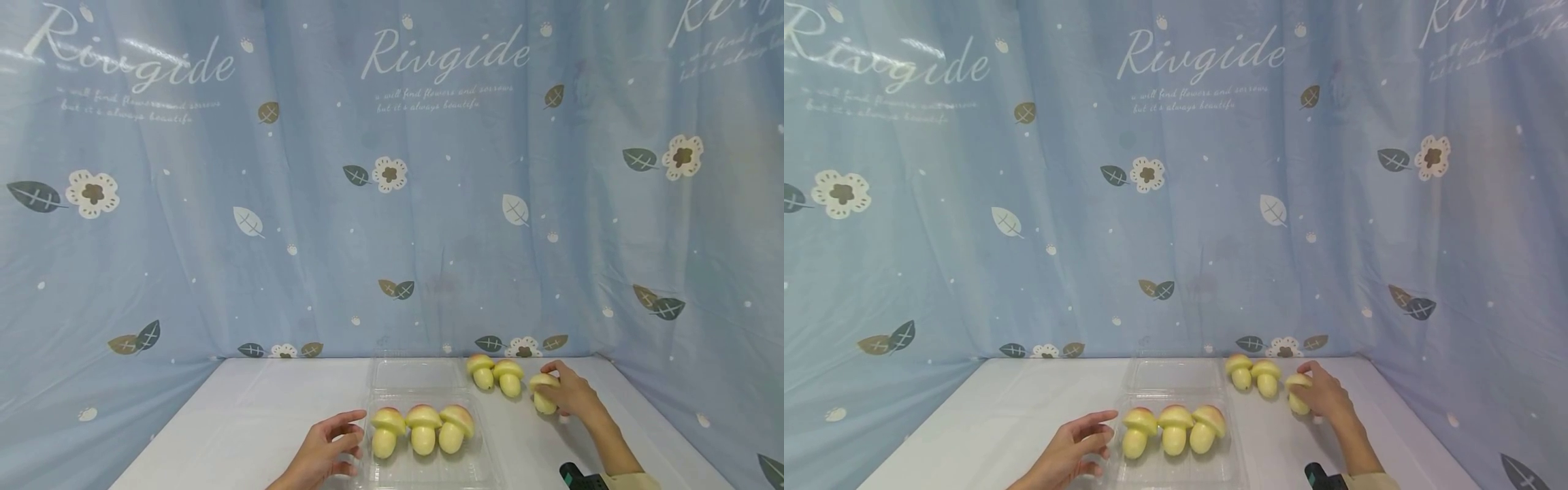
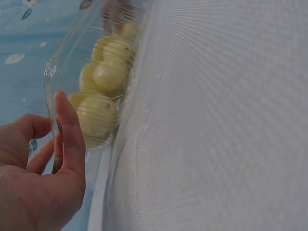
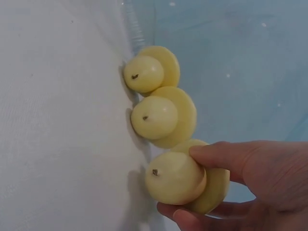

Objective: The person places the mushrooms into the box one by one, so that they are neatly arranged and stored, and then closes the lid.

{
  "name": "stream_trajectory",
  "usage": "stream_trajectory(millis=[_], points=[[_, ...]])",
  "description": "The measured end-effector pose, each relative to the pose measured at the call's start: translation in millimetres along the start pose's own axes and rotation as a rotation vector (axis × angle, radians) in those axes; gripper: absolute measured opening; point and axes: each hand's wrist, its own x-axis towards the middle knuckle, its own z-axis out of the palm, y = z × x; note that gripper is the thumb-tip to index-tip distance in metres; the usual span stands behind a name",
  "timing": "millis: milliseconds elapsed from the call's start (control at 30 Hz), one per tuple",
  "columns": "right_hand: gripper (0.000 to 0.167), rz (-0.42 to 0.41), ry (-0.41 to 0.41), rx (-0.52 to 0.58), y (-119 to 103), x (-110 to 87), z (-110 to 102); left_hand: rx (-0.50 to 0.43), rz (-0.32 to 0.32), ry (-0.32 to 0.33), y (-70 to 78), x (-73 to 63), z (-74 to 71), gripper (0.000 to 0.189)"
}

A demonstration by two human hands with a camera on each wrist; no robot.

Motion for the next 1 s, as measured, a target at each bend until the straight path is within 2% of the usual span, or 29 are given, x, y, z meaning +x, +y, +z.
stream_trajectory(millis=[267, 600, 1000], points=[[0.047, -0.042, 0.023, -0.009, -8.7, -3.7, -4.4, 0.007, 0.006, -0.008, 1.4, 0.4, -0.1, 0.06], [0.05, -0.092, 0.008, -0.013, -23.8, -8.3, -10.3, 0.009, 0.008, -0.009, 0.5, 1.1, -0.4, 0.061], [0.047, -0.182, 0.055, -0.052, -49.3, -17.7, -11.8, 0.013, 0.009, -0.014, -1.6, 1.9, -1.7, 0.061]])
